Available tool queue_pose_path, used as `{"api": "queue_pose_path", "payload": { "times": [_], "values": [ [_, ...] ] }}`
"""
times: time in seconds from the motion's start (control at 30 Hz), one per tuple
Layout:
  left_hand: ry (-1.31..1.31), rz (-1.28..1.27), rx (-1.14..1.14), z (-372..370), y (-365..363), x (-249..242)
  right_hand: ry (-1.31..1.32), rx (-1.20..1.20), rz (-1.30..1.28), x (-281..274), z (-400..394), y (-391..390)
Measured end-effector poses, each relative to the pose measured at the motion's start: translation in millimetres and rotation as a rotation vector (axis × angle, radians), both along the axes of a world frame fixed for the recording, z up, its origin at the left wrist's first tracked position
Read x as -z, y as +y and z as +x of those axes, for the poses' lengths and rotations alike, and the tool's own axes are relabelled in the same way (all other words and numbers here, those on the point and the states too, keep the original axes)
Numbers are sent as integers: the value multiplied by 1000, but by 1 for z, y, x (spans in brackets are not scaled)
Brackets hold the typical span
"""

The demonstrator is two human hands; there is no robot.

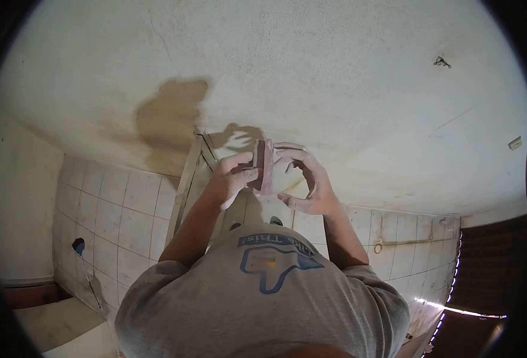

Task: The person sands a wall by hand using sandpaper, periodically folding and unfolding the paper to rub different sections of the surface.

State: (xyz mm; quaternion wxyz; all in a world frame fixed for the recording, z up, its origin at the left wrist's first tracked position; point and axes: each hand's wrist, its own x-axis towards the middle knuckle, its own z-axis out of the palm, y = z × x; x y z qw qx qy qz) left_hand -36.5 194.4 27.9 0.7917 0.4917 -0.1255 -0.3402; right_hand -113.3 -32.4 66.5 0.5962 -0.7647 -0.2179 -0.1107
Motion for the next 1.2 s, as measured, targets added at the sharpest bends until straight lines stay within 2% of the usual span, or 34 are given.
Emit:
{"api": "queue_pose_path", "payload": {
  "times": [0.1,0.2,0.3,0.4,0.5,0.57,0.63,0.77,0.87,0.97,1.0,1.07,1.13,1.2],
  "values": [
    [-161,160,113,-5,-2,-11,-82,76,-64,-6,-5,2],
    [-308,260,113,-10,-7,-21,-157,161,-176,-4,-9,3],
    [-286,139,76,-14,-20,-27,-184,221,-230,2,-12,-3],
    [-289,147,136,-16,-31,-26,-217,226,-303,1,-19,-16],
    [-514,294,94,-17,-42,-25,-187,227,-379,-10,-31,-24],
    [-548,412,95,-24,-51,-47,-194,287,-464,-23,-35,-30],
    [-579,448,22,-21,-62,-47,-344,268,-499,-15,-29,-43],
    [-653,543,-71,-25,-77,-21,-187,321,-408,-6,-26,-42],
    [-535,537,-113,-29,-83,7,-128,340,-422,9,-27,-41],
    [-769,716,-214,-35,-91,6,-36,297,-475,27,-27,-38],
    [-761,736,-219,-37,-95,9,-52,276,-391,34,-25,-37],
    [-742,797,-245,-41,-97,10,111,189,-520,19,-27,-43],
    [-723,902,-228,-43,-95,-7,77,165,-376,34,-20,-52],
    [-725,916,-219,-38,-91,-7,163,133,-355,51,-9,-58]
  ]
}}
